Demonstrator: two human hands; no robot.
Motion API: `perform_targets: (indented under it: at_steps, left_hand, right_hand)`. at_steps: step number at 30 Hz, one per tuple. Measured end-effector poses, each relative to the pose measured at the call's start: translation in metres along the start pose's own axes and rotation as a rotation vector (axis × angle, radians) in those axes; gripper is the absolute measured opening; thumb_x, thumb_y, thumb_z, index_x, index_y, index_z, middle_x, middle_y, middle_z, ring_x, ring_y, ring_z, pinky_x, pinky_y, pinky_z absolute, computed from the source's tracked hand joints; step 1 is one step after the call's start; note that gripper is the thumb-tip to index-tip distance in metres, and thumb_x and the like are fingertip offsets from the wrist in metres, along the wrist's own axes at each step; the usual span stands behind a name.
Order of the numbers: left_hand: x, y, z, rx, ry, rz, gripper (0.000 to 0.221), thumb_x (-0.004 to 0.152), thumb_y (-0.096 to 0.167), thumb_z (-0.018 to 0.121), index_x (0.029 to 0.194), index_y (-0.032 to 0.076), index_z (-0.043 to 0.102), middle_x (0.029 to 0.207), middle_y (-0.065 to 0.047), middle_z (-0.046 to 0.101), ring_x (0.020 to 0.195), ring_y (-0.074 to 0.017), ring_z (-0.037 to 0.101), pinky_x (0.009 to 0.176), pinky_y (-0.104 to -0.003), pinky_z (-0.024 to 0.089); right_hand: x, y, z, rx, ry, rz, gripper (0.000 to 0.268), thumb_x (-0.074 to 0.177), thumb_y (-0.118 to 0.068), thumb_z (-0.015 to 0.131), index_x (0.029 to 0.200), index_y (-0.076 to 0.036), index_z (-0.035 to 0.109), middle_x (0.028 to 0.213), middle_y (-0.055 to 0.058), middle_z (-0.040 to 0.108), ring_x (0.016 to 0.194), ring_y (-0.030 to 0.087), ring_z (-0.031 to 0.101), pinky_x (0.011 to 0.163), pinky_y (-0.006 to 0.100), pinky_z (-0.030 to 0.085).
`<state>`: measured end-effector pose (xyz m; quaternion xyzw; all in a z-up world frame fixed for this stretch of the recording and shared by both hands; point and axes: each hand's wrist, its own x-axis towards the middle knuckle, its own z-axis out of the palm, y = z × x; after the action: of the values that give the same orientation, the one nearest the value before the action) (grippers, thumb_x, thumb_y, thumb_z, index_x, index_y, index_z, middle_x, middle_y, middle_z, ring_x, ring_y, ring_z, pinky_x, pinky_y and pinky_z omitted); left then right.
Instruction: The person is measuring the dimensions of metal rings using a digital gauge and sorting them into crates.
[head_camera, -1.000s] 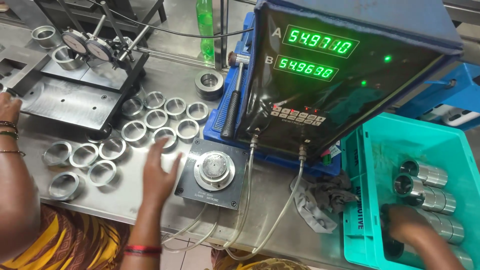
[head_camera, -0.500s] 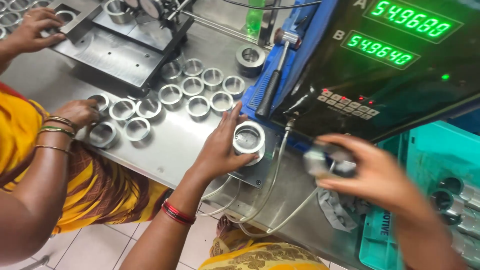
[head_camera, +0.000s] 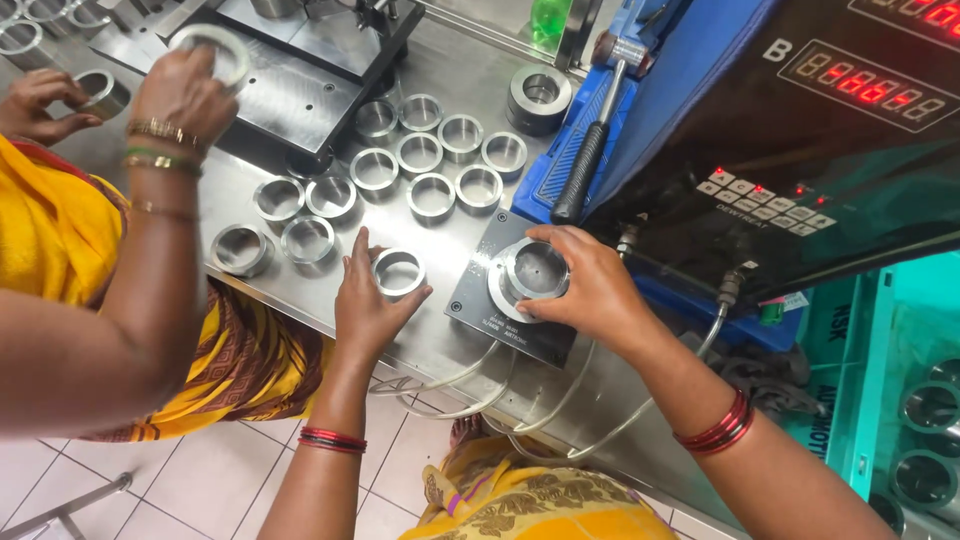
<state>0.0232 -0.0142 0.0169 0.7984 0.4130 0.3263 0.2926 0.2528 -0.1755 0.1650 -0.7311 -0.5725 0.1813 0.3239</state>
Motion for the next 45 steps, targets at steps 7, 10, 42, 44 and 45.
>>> perform_targets:
  at_steps: [7,10,42,44,45]
  left_hand:
    - [0.009,-0.009,0.009,0.119,-0.008,0.062,0.087,0.071,0.03,0.089,0.143,0.004,0.05,0.131,-0.021,0.06,0.126,-0.0408,0.057,0.113,-0.048,0.039]
    - [0.018,0.004,0.016,0.238,0.138,0.131,0.055,0.075,0.023,0.085,0.125,0.009,0.068,0.132,-0.02,0.06,0.127,-0.0416,0.057,0.101,-0.046,0.044]
    - [0.014,0.103,0.015,-0.19,-0.012,0.135,0.035,0.093,0.019,0.074,0.123,0.003,0.071,0.123,-0.014,0.071,0.116,-0.0283,0.067,0.1,-0.04,0.051]
    - [0.01,0.121,0.021,-0.242,-0.039,0.172,0.044,0.091,0.023,0.077,0.128,0.003,0.069,0.128,-0.016,0.069,0.124,-0.0305,0.064,0.104,-0.042,0.049]
    - [0.009,0.134,0.021,-0.278,-0.131,0.182,0.062,0.081,0.028,0.082,0.135,0.004,0.062,0.132,-0.017,0.066,0.125,-0.0316,0.062,0.105,-0.042,0.048]
  right_hand:
    - [-0.004,0.014,0.009,-0.046,0.024,-0.055,0.081,0.059,-0.024,0.093,0.13,-0.001,0.062,0.134,0.018,0.064,0.126,0.034,0.062,0.105,0.039,0.049]
    - [-0.004,0.034,0.026,-0.147,0.035,-0.09,0.086,0.058,-0.031,0.095,0.13,0.0,0.06,0.136,0.021,0.061,0.136,0.036,0.053,0.112,0.042,0.044]
    - [-0.343,0.272,-0.155,-0.959,-0.519,0.907,0.054,0.08,-0.012,0.072,0.131,-0.022,0.06,0.141,0.002,0.061,0.13,0.026,0.061,0.104,0.038,0.056]
    - [-0.342,0.267,-0.173,-0.974,-0.519,0.862,0.052,0.076,-0.014,0.074,0.127,-0.021,0.062,0.142,0.001,0.06,0.126,0.027,0.064,0.102,0.039,0.058]
    - [-0.342,0.263,-0.186,-0.852,-0.487,0.897,0.059,0.07,-0.021,0.082,0.127,-0.019,0.064,0.132,0.004,0.067,0.12,0.027,0.068,0.099,0.037,0.058]
